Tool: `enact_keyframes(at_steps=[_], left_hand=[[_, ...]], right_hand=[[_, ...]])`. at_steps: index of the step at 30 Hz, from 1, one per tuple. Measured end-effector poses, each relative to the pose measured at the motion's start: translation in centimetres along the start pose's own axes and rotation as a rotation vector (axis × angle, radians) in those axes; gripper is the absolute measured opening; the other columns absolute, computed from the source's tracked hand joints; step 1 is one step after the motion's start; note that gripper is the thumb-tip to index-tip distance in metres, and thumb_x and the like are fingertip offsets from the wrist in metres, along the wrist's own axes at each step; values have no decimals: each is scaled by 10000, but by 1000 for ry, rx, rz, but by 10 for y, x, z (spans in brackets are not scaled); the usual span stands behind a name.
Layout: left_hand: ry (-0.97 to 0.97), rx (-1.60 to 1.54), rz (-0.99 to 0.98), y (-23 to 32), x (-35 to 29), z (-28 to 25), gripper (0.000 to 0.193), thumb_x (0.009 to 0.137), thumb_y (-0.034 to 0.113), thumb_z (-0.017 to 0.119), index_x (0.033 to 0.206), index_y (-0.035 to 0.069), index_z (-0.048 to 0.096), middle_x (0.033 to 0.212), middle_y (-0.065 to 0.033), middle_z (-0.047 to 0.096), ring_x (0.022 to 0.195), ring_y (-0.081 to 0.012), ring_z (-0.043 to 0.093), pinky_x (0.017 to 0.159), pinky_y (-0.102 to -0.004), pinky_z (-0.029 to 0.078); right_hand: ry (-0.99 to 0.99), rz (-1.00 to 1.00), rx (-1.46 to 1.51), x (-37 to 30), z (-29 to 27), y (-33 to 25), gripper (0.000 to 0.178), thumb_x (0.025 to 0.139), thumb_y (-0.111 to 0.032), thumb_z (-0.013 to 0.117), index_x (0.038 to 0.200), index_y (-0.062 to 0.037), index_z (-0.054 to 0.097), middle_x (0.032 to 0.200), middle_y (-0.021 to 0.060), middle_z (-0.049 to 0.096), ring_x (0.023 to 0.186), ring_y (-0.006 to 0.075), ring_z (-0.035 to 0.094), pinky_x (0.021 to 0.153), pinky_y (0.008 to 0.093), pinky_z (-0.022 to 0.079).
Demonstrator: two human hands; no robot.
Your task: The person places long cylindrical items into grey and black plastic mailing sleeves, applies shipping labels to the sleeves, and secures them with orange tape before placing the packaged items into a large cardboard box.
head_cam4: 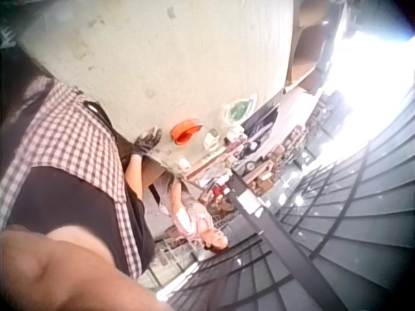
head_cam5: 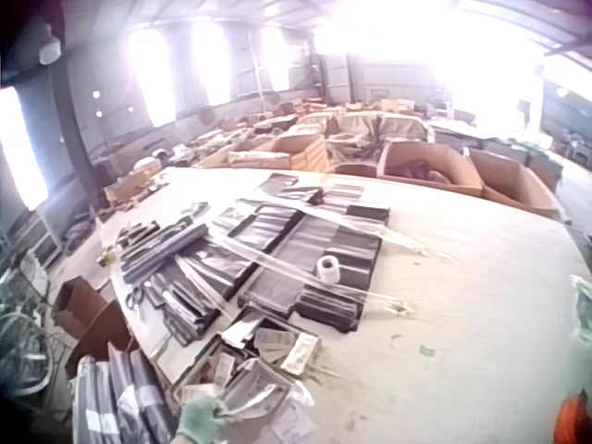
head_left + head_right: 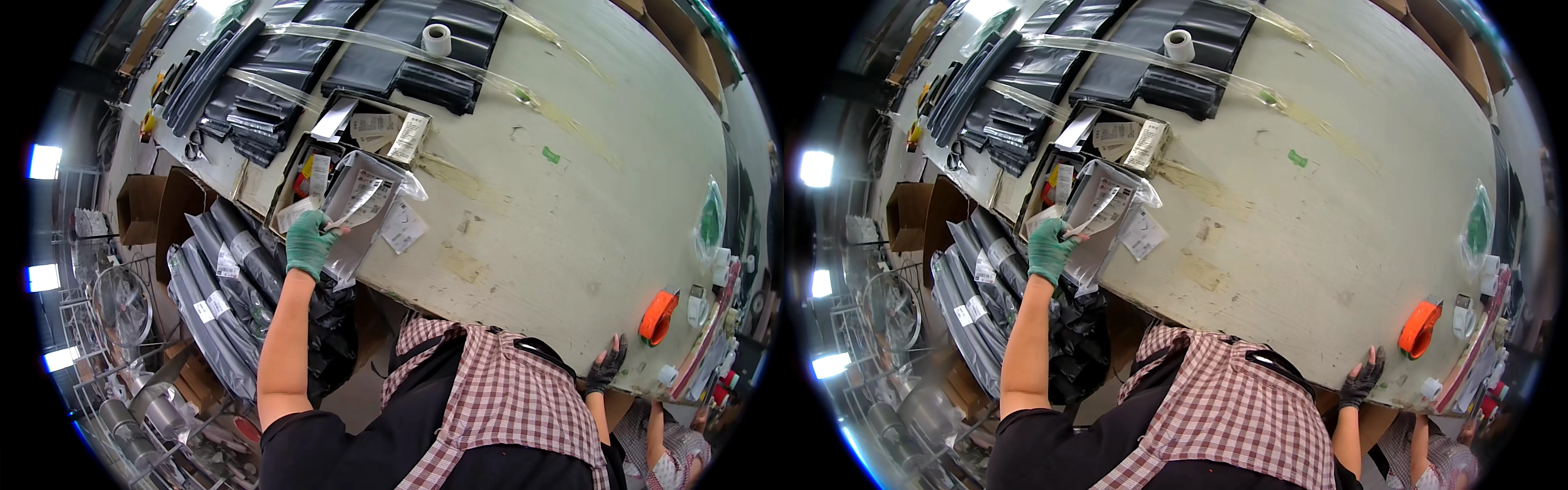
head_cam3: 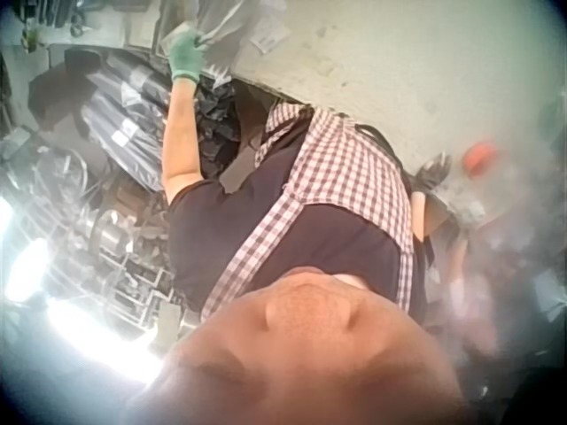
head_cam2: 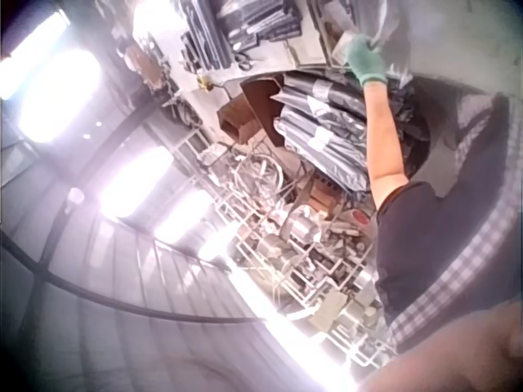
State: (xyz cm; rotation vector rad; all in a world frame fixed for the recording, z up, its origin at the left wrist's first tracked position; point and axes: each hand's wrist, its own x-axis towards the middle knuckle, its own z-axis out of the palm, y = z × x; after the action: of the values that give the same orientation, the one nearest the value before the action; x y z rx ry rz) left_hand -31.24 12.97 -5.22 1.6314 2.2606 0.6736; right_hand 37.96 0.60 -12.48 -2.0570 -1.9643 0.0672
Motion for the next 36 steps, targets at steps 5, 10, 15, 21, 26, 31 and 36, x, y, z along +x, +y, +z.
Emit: enact_keyframes(at_steps=[5,10,15,21,26,31,36], left_hand=[[-196,-13,-71,8,7,-1,379,615,154,811,901,43,588,824,-111,607,753,-250,569,727,-333,475],[-793,464,183,-3,-5,4,838,679,213,720,1392,28,319,1320,-223,442,1220,-360,427,1028,-388,362],[-604,583,286,88,35,-17,607,744,122,619,1318,32,444,1145,-188,575,1046,-335,551,906,-406,437],[-462,81,887,398,108,76,638,818,220,557,1409,203,317,730,-171,627,722,-385,601,700,-486,471],[-263,202,1098,603,188,119,646,776,203,527,1382,69,349,1148,-250,573,1061,-371,565,911,-421,448],[-507,212,1097,680,153,161,466,814,131,549,1273,72,501,1196,-153,594,1080,-266,581,941,-348,446],[-1372,73,999,615,-37,239,138,858,122,613,981,87,664,751,38,603,564,-64,496,502,-232,437]], right_hand=[[31,1,-43,-4,-2,0,471,862,-141,439,1327,-67,453,1381,200,390,1260,374,380,1059,457,277],[0,15,-105,-13,2,13,512,792,-157,495,1300,-88,479,1352,191,423,1245,360,392,1069,478,265],[41,15,-34,-4,-24,-2,526,732,-176,556,1249,-99,495,1287,190,464,1207,365,421,1047,484,296],[109,25,5,-7,-38,-7,484,722,-164,574,1199,-100,518,1250,183,482,1158,368,451,999,472,354],[175,4,79,4,-30,-11,454,726,-157,591,1173,-109,526,1220,158,508,1155,347,461,996,452,368],[279,55,93,-5,-30,-5,443,723,-138,595,1160,-102,529,1199,147,524,1120,334,491,964,429,407],[340,76,164,-26,-25,14,431,697,-117,604,1122,-83,538,1185,149,531,1116,323,501,960,423,410]])
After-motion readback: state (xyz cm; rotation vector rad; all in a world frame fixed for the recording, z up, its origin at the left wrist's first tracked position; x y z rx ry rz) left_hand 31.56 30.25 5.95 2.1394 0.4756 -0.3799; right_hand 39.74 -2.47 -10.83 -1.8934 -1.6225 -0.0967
